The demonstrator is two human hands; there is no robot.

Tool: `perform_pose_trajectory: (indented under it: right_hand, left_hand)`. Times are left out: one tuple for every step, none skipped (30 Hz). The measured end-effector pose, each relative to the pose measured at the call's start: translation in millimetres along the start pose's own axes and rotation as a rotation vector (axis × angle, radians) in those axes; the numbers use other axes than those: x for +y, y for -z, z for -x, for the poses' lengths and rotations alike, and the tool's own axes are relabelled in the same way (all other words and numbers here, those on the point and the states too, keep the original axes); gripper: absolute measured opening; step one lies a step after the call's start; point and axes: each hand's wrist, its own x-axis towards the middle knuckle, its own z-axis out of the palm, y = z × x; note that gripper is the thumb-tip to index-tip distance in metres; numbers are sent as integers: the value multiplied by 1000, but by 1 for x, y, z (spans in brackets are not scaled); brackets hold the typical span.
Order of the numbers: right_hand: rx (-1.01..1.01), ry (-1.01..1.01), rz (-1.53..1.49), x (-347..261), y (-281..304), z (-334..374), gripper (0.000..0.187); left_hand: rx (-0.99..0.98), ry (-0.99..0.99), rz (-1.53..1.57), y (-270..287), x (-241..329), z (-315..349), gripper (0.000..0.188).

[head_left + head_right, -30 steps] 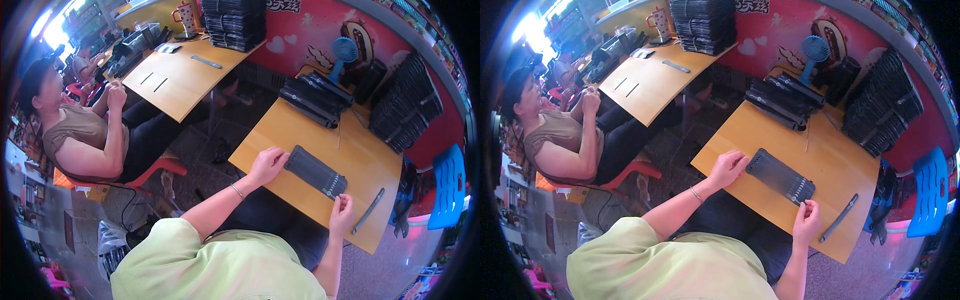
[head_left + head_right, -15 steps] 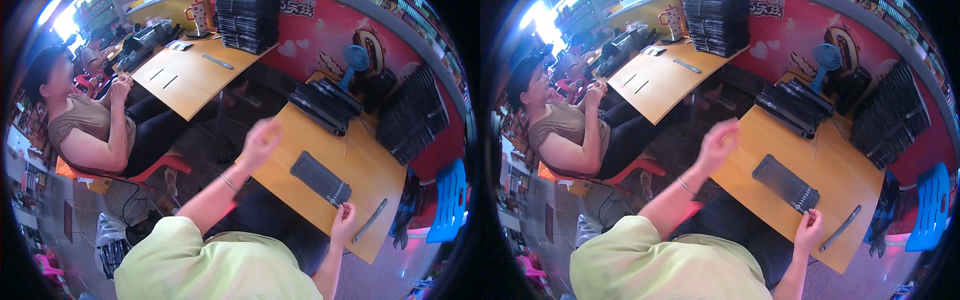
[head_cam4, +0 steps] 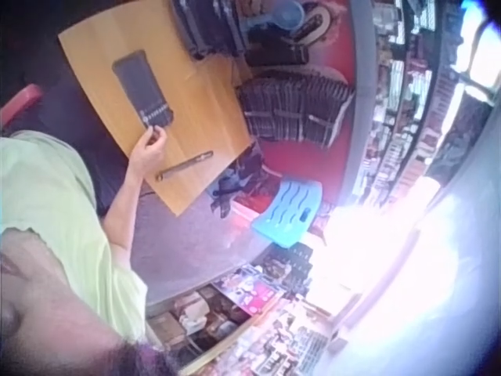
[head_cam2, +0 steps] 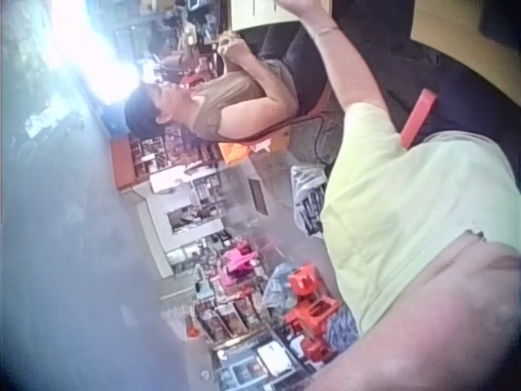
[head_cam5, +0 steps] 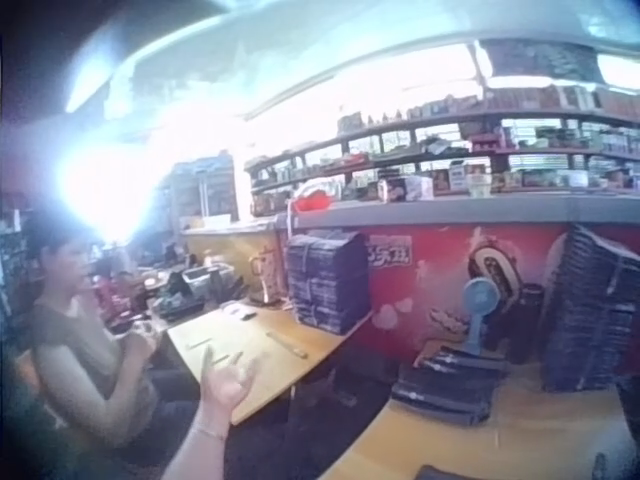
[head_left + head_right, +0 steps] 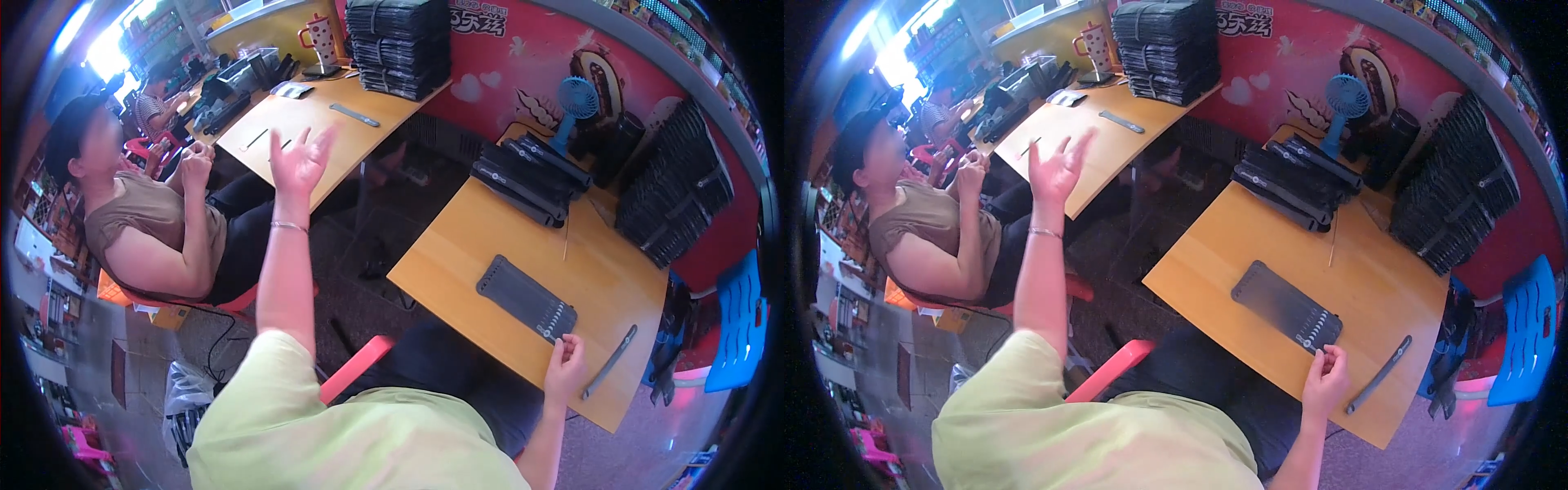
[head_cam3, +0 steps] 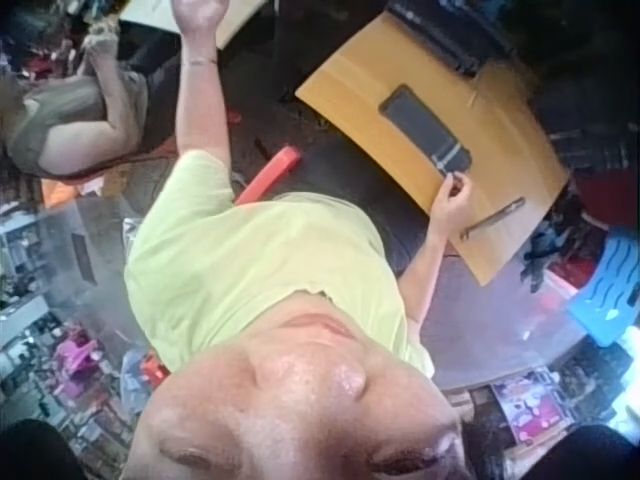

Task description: The person is inspecting and cleaning black flexible straps using a small wooden tool at a workbench.

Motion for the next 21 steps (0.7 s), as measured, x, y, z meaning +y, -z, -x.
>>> perform_pose_trajectory:
  right_hand:
    - [4,9,-14,-1,0,0,11]
    - [7,13,-16,0,-1,0,11]
    - [-10,6,-15,2,-2,0,11]
    - [-26,-1,-16,3,-2,0,11]
    - [-17,7,-21,2,-3,-3,11]
    - [-32,-13,-35,2,-3,-1,11]
    - [-48,-32,-50,2,-3,-1,11]
    - [-37,-34,-51,2,-2,-1,11]
    - [-39,-22,-44,0,-1,0,11]
    - [-39,-12,-35,-1,0,0,11]
    - [-32,-14,-35,-1,1,1,11]
    - [-24,-2,-39,1,2,2,11]
    - [-18,12,-47,2,3,3,11]
    - [-13,8,-46,3,3,3,11]
    - [-6,33,-38,5,2,3,10]
    - [3,57,-28,6,3,3,10]
    - [6,48,-23,2,4,3,10]
    - [-4,57,-22,-5,6,3,13]
    - [-15,66,-19,-9,7,2,16]
    - [-9,55,-12,-11,7,2,16]
    - [-35,209,106,-12,8,1,23]
  left_hand:
    - [-70,-172,295,7,-7,2,88]
    - [-137,-344,593,11,-13,6,86]
    - [-89,-349,596,8,-23,12,80]
    - [-94,-348,601,10,-34,19,80]
    - [-107,-313,625,14,-43,22,76]
    - [-119,-266,649,8,-54,29,73]
    - [-99,-189,598,2,-67,34,65]
    - [-78,-113,544,-15,-81,46,60]
    - [-204,-4,466,-25,-95,56,53]
    - [-329,107,386,-34,-111,65,49]
    - [-233,163,75,-48,-128,77,46]
    - [-134,218,-236,-60,-147,89,44]
    - [-303,145,-497,-62,-165,102,38]
    - [-471,-41,-845,-67,-180,114,38]
    - [-636,-240,-1187,-72,-193,123,39]
    - [-765,-367,-1266,-76,-206,129,43]
    - [-895,-494,-1338,-80,-217,133,47]
    - [-908,-484,-1331,-90,-220,141,47]
    - [-977,-542,-1483,-101,-222,150,51]
    - [-1044,-607,-1634,-109,-224,155,55]
    - [-1096,-599,-1722,-109,-230,156,62]
